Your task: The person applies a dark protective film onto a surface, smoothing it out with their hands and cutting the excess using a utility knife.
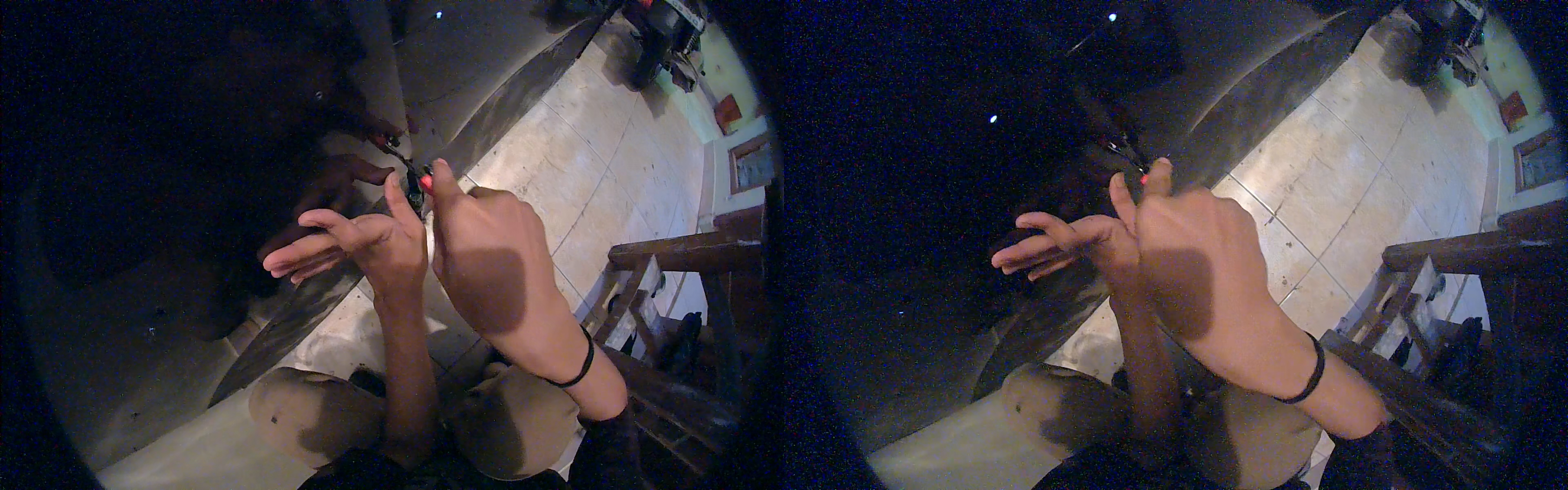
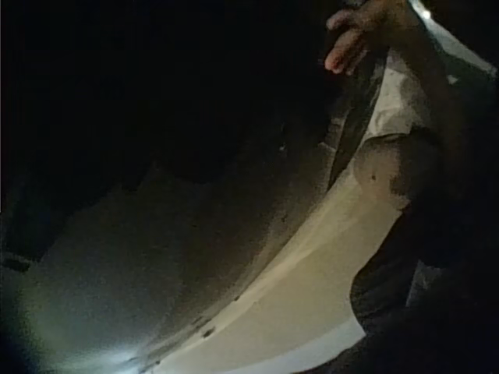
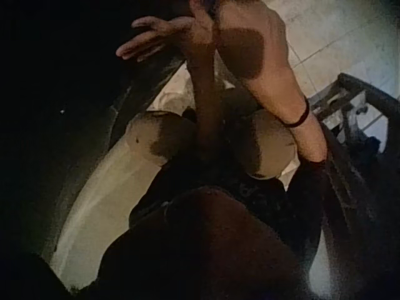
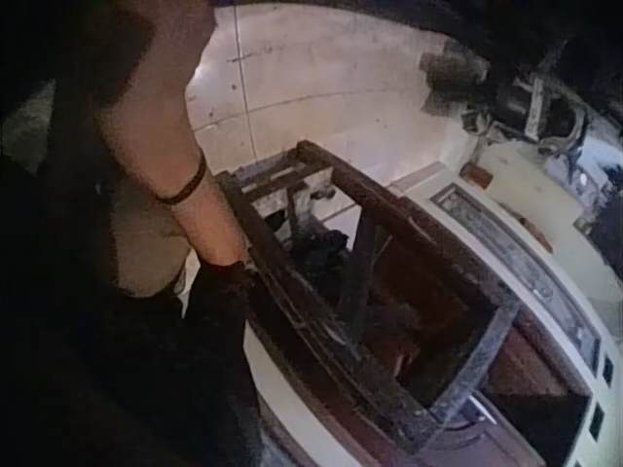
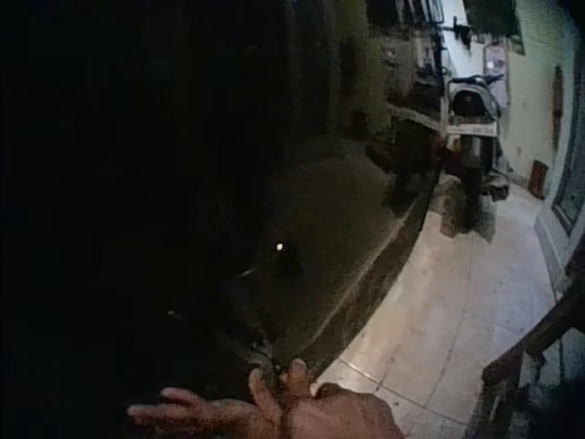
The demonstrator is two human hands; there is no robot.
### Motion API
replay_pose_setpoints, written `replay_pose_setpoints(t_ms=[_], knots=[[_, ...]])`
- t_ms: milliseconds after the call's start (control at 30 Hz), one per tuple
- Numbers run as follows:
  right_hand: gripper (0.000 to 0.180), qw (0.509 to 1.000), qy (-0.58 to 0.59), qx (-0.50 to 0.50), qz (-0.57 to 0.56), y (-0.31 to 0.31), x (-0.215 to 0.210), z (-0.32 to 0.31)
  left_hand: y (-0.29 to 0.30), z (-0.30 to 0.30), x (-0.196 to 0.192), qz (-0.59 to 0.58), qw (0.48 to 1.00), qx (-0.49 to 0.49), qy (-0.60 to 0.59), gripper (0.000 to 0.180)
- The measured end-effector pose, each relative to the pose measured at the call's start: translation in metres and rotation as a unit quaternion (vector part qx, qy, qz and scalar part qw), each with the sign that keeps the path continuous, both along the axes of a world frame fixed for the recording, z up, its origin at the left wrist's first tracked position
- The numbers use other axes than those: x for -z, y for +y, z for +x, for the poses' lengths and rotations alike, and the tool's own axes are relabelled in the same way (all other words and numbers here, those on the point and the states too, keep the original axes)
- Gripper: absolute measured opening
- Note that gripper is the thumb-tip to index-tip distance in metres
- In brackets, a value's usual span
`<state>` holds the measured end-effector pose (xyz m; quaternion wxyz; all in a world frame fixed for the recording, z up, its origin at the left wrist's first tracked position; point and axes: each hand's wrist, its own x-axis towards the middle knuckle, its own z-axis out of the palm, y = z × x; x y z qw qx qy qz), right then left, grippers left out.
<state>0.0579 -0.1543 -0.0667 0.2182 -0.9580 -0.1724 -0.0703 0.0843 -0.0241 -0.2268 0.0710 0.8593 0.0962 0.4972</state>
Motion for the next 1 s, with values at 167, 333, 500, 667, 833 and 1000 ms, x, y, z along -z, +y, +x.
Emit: replay_pose_setpoints(t_ms=[167,333,500,667,833,1000], knots=[[0.045,0.999,-0.02,0.017,0.03,-0.005,0.015,0.001,-0.027,0.001,-0.021,-0.087,0.996,0.026,-0.016,0.126],[0.042,0.999,-0.019,0.024,0.028,-0.008,0.014,0.003,-0.03,0.005,-0.024,-0.168,0.986,0.002,0.005,0.129],[0.04,0.996,-0.081,-0.024,-0.005,-0.012,0.003,-0.004,-0.03,0.005,-0.024,-0.176,0.984,-0.01,0.007,0.13],[0.04,0.998,-0.059,-0.02,-0.016,-0.014,-0.003,-0.009,-0.031,0.006,-0.024,-0.164,0.986,-0.012,-0.001,0.131],[0.041,1.0,0.0,0.011,-0.013,-0.015,-0.002,-0.012,-0.035,0.006,-0.029,-0.184,0.983,-0.015,0.001,0.132],[0.04,0.998,0.025,0.033,-0.043,-0.014,0.0,-0.014,-0.035,0.007,-0.032,-0.197,0.98,-0.018,0.013,0.132]])
